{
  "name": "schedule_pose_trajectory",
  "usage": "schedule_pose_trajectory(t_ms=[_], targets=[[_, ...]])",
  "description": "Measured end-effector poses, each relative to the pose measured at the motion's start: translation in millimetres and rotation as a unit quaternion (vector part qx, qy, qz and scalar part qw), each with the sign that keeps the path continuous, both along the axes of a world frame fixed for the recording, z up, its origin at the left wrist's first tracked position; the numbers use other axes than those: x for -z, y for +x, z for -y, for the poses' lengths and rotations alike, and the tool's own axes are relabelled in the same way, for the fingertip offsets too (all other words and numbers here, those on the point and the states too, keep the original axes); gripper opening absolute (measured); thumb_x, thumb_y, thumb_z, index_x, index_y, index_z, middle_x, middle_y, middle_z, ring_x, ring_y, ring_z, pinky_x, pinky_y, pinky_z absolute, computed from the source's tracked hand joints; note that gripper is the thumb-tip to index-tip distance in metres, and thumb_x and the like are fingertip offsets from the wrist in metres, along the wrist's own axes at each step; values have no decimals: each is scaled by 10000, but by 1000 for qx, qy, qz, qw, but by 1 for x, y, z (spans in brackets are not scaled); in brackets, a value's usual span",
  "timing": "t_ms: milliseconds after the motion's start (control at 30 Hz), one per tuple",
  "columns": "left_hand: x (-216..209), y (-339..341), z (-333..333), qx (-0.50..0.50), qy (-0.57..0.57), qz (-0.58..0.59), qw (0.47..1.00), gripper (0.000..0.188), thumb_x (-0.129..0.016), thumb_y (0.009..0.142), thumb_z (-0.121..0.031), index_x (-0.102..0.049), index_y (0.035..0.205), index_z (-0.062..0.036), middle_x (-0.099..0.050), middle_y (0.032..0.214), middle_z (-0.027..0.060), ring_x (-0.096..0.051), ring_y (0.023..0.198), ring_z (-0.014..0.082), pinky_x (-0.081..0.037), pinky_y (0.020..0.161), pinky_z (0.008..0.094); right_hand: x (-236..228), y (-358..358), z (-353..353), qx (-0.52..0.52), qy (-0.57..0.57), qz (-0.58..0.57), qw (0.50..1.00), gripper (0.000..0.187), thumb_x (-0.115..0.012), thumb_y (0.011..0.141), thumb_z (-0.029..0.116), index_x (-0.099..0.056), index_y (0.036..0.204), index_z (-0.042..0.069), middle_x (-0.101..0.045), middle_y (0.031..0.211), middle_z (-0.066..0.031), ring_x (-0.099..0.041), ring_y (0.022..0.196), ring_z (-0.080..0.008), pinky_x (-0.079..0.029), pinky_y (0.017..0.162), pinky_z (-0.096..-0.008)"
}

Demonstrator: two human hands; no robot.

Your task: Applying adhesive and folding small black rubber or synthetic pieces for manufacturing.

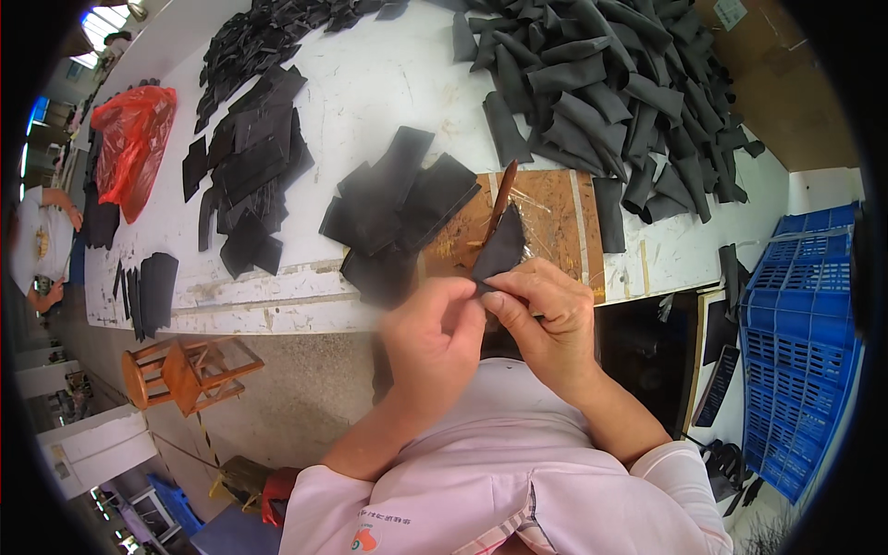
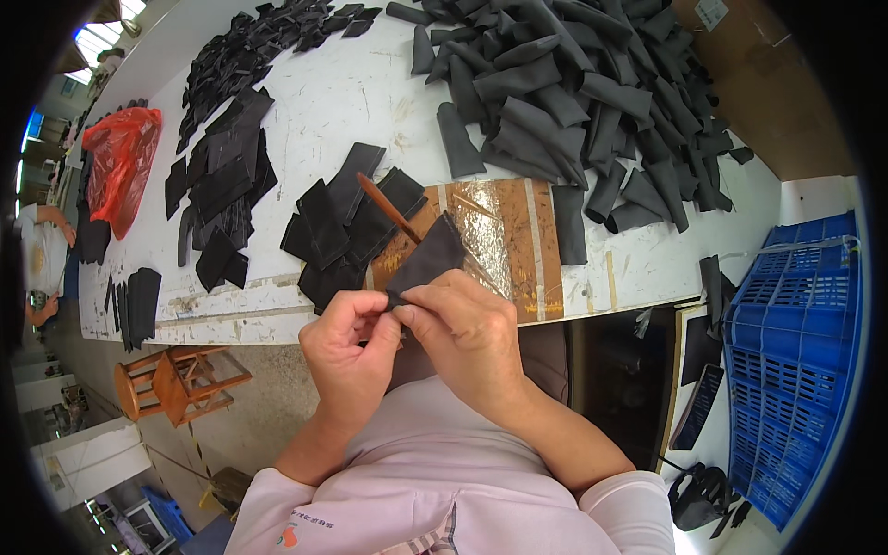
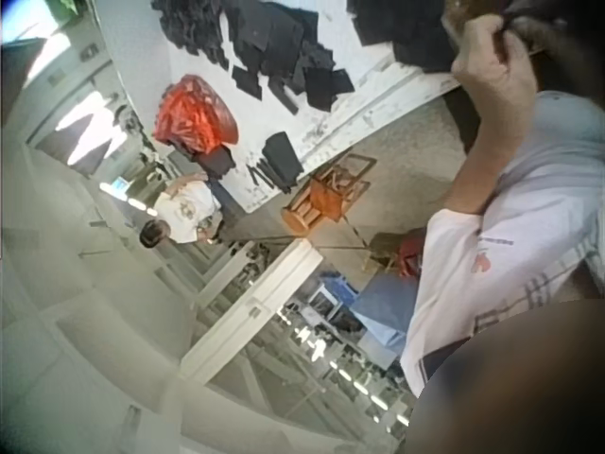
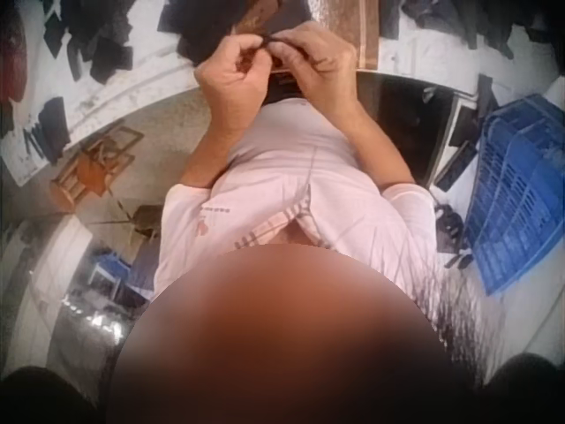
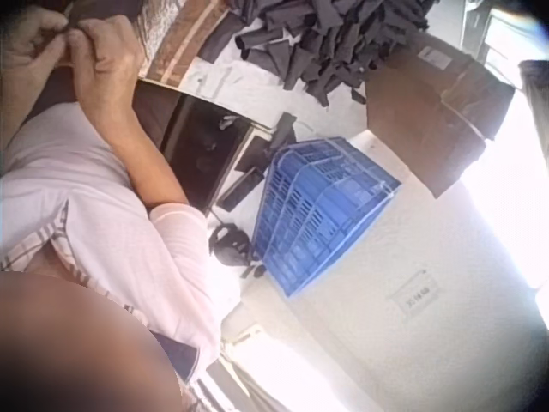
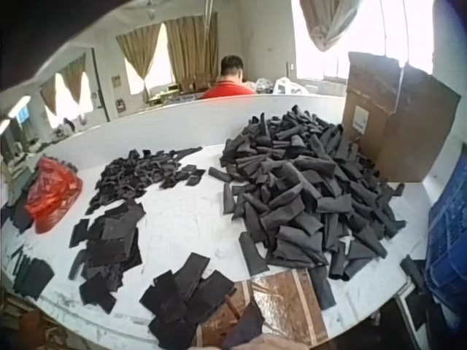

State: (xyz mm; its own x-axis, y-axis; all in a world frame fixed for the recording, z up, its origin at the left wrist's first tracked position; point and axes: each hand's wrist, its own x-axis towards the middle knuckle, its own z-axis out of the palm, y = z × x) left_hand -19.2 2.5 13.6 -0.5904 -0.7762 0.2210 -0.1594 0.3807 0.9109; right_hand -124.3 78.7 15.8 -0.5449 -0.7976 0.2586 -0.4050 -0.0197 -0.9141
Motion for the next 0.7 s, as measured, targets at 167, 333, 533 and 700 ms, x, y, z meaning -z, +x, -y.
schedule_pose_trajectory(t_ms=[167, 333, 533, 700], targets=[[11, -3, -10, -96, 2, -18, 995, 146, -611, 692, 32, -574, 827, -7, -585, 674, 57, -515, 503, 79, -415, 442, 224, 6, 5, 8, 83, 1, -93, 992, 159, -587, 612, -71, -592, 762, -19, -550, 710, -108, -561, 567, -207, -455, 501, -293], [-2, -2, 13, 4, 462, -184, 868, 251, -604, 669, 54, -536, 900, -17, -555, 695, 28, -417, 494, 23, -276, 402, 151, 8, -7, 4, 38, 23, 150, 988, 102, -609, 666, -56, -595, 762, -23, -542, 685, -50, -525, 572, -136, -427, 513, -250], [4, 2, 17, 57, 440, -96, 891, 211, -538, 684, 74, -525, 888, 21, -547, 753, 44, -489, 623, 37, -348, 454, 161, 18, -12, -7, -115, 25, 633, 765, 94, -660, 731, 74, -598, 780, 22, -497, 676, 1, -435, 576, -82, -349, 519, -197], [4, -5, 0, -74, 259, -84, 959, 240, -489, 693, 102, -527, 921, 37, -582, 776, 79, -483, 480, 53, -365, 388, 174, 18, -4, -3, -151, 22, 619, 770, 117, -615, 794, 148, -548, 789, 52, -475, 665, 16, -431, 603, -92, -355, 555, -205]])
